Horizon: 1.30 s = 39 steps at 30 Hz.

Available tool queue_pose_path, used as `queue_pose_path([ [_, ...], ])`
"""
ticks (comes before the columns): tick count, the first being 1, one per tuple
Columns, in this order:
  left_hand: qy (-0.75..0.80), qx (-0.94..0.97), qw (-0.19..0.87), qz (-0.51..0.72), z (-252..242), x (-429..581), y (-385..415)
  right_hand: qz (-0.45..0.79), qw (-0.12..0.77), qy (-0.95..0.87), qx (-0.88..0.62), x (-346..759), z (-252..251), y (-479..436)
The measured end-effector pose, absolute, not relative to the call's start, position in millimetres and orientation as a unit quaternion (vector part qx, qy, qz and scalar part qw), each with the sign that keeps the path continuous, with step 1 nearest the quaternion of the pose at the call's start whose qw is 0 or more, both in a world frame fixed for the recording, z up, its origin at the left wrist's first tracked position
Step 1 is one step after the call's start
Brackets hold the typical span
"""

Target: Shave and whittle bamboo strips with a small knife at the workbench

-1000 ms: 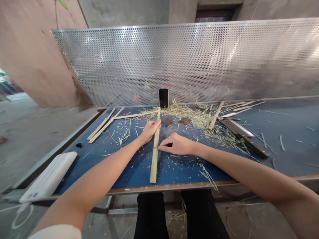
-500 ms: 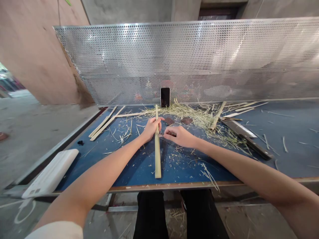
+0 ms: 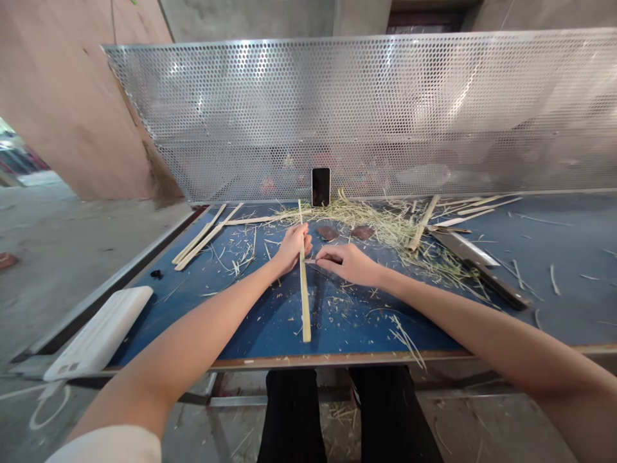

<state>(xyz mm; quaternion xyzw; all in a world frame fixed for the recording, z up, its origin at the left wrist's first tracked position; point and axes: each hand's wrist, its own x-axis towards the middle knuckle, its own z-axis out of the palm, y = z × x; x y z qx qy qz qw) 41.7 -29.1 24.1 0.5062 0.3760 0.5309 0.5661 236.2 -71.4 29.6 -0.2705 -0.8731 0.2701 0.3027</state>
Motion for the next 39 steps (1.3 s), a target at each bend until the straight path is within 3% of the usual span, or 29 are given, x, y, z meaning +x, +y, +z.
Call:
queue_pose_path([
  [39,0.359,0.499,0.601,0.511,17,43,-28,0.224,0.307,-0.878,-0.29,223,24,-82],
])
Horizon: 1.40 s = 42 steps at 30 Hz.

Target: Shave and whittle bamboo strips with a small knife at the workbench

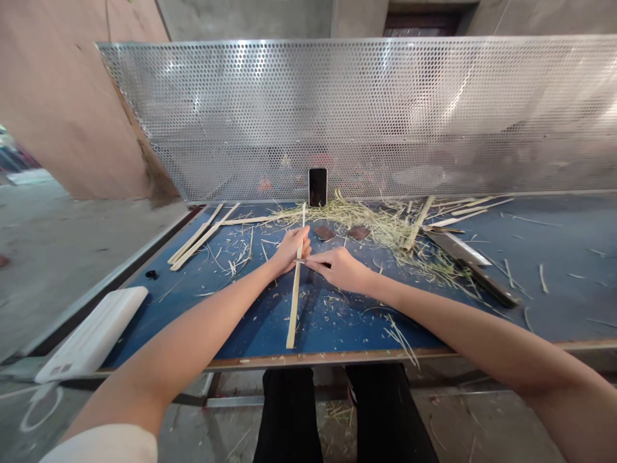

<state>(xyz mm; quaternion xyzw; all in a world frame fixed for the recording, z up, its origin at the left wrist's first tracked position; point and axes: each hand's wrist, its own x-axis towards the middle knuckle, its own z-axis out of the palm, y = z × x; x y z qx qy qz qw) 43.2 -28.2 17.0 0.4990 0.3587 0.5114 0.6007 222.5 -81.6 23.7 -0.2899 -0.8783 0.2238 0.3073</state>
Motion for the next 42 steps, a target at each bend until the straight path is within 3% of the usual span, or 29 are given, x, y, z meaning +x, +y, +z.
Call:
queue_pose_path([
  [42,0.384,0.477,0.604,0.511,17.2,44.6,-29.0,0.214,0.288,-0.889,-0.286,219.0,23.2,-80.6],
])
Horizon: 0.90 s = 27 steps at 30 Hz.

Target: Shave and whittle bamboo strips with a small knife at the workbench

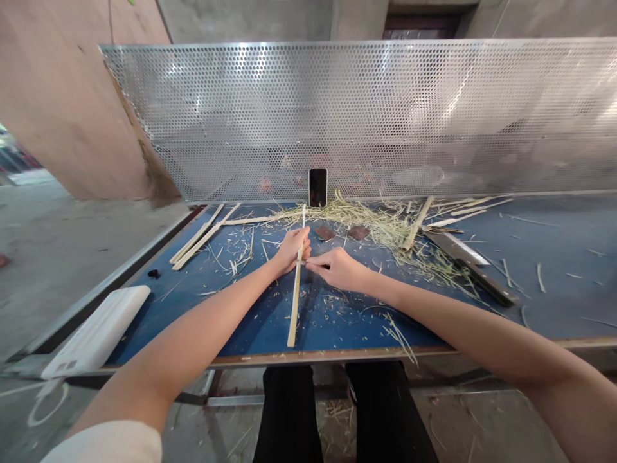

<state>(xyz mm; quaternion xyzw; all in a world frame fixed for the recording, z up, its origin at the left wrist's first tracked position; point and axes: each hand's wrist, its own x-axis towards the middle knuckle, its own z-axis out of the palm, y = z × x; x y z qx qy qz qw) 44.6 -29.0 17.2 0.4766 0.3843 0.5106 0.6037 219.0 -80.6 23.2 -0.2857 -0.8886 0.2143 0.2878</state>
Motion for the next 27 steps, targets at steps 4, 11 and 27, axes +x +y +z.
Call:
queue_pose_path([
  [4,0.381,0.48,0.602,0.512,17,43,-29,0.222,0.281,-0.893,-0.273,218,26,-86],
  [11,0.382,0.467,0.607,0.516,16,43,-28,0.227,0.265,-0.902,-0.256,217,30,-94],
  [27,0.38,0.437,0.595,0.557,20,24,-11,0.202,0.225,-0.936,-0.183,209,22,-112],
])
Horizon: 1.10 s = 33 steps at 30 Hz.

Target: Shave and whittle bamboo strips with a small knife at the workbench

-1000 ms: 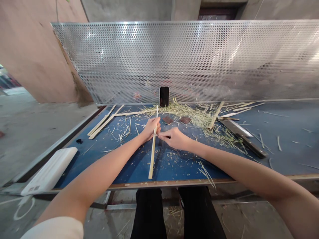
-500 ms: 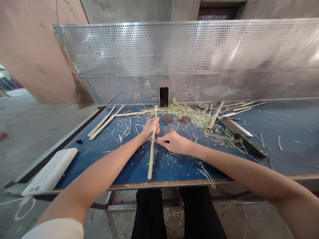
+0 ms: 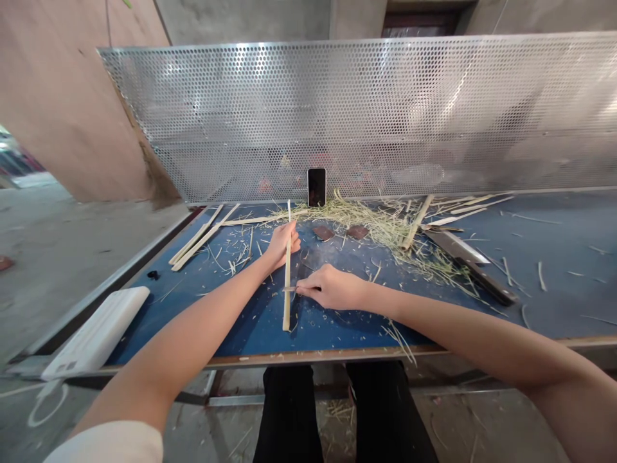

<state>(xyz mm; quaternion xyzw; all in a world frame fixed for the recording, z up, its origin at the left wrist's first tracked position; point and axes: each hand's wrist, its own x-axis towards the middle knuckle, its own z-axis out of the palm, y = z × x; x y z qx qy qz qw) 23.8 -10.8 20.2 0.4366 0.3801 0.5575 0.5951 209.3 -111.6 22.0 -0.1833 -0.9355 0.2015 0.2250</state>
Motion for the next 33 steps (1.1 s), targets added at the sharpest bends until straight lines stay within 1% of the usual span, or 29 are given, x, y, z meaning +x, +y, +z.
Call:
queue_pose_path([
  [6,0.378,0.434,0.593,0.563,17,20,-5,0.182,0.183,-0.958,-0.122,210,23,-115],
  [9,0.368,0.44,0.599,0.559,18,18,-4,0.153,0.189,-0.965,-0.098,212,23,-115],
  [15,0.36,0.444,0.614,0.544,23,21,-8,0.04,0.218,-0.974,-0.043,224,27,-109],
  [19,0.341,0.477,0.62,0.522,22,23,-10,0.02,0.251,-0.966,-0.065,232,31,-99],
  [24,0.347,0.517,0.608,0.493,21,25,-14,0.024,0.348,-0.927,-0.134,238,33,-81],
  [26,0.359,0.523,0.606,0.479,21,25,-14,0.025,0.37,-0.914,-0.165,240,33,-76],
  [28,0.371,0.527,0.607,0.464,22,25,-15,0.024,0.37,-0.911,-0.184,241,33,-72],
  [33,0.386,0.562,0.58,0.445,19,23,-13,0.009,0.332,-0.92,-0.21,245,32,-65],
])
